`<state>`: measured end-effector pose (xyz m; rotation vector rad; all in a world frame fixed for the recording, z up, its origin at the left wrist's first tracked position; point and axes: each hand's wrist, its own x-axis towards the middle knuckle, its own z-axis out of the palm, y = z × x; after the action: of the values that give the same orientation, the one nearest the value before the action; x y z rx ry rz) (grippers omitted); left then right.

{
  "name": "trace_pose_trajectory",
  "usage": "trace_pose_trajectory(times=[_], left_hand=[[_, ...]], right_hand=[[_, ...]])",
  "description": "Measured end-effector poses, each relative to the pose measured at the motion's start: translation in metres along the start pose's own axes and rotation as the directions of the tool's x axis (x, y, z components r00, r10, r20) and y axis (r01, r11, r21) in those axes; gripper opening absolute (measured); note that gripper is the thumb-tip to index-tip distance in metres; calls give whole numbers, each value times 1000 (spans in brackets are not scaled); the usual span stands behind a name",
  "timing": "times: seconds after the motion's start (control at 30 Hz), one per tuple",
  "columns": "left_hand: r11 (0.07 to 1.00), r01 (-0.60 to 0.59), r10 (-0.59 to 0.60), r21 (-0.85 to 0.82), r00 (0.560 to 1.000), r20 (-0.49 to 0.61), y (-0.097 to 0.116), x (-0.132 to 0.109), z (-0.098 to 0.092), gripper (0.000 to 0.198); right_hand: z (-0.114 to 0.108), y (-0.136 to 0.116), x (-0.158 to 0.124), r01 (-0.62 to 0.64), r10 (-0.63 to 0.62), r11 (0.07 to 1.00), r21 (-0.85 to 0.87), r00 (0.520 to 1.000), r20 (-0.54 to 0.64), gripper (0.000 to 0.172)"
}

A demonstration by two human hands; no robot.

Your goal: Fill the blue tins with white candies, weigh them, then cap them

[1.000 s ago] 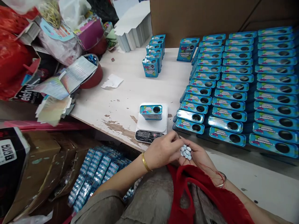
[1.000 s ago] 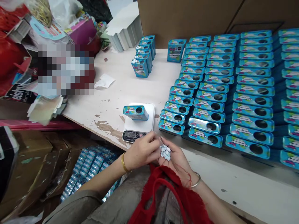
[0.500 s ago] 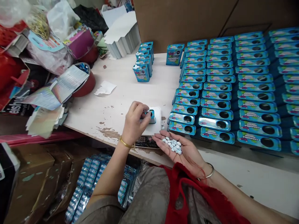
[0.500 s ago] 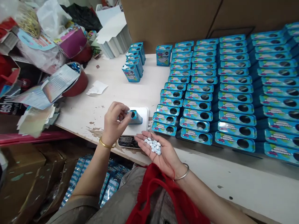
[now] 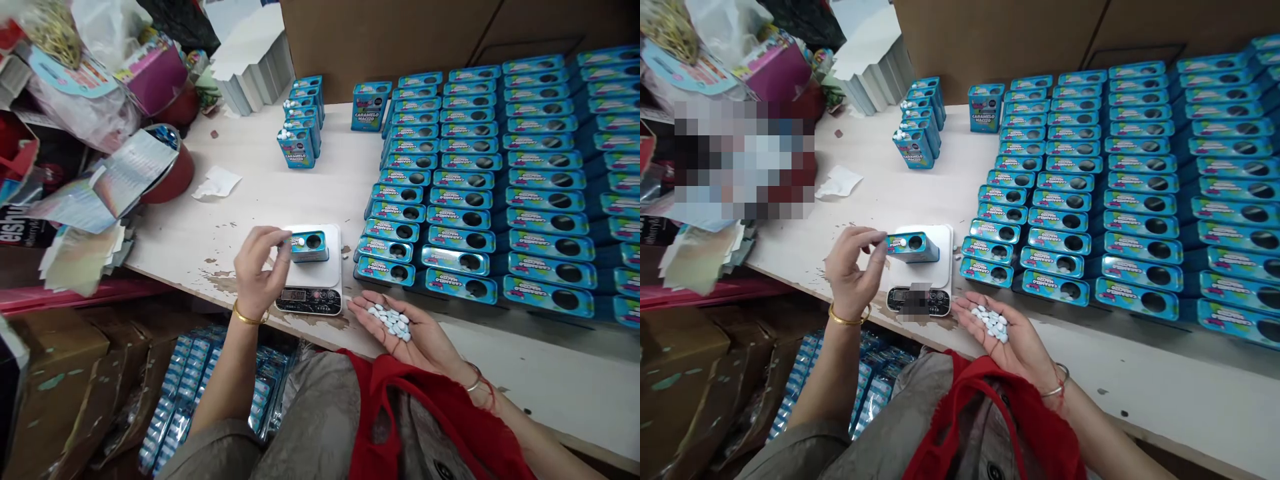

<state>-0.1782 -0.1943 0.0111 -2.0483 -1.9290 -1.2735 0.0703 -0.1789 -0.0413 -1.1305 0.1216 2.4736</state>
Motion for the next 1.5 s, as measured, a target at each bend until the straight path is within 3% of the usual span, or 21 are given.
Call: trace_pose_trajectory(times=[0.13, 0.33, 0.6, 0.73, 0.83, 0.93, 1.1, 1.2, 1.33, 1.5], left_hand=[[984, 177, -173, 12, 973, -151, -14, -13, -12, 10], [930, 366, -367, -27, 924, -111, -27, -46, -18, 9], [917, 398, -398, 20, 917, 29, -19, -85, -15, 14], [923, 385, -385, 13, 922, 37, -10, -98, -13, 11], [925, 380, -378, -2, 920, 105, -2, -101, -11, 2], [936, 351, -342, -26, 924, 174, 7, -98, -8, 7], [958, 273, -251, -90, 948, 197, 21, -82, 1, 6], [973, 211, -173, -99, 939, 299, 25, -65, 16, 11], [993, 10, -67, 116, 864, 499, 25, -35, 50, 24], [875, -265, -86, 405, 739, 668, 21, -11, 88, 18]], right_hand=[[-5, 1, -1, -24, 24, 1000, -8, 1000, -2, 28], [-8, 3, 1, -63, 63, 998, -19, 998, 5, 29], [-14, 10, 6, -172, 164, 977, -123, 984, -74, 24], [-23, 20, 19, -298, 297, 934, -195, 954, -36, 23], [-21, 26, 31, -345, 356, 909, -233, 934, 4, 26], [-11, 29, 39, -326, 341, 913, -244, 940, 23, 27], [11, 31, 51, -310, 337, 916, -254, 939, 68, 23], [22, 31, 62, -283, 314, 927, -244, 944, 98, 20], [27, 32, 71, -232, 269, 941, -246, 955, 128, 20], [16, 33, 59, -267, 324, 919, -290, 931, 168, 19]])
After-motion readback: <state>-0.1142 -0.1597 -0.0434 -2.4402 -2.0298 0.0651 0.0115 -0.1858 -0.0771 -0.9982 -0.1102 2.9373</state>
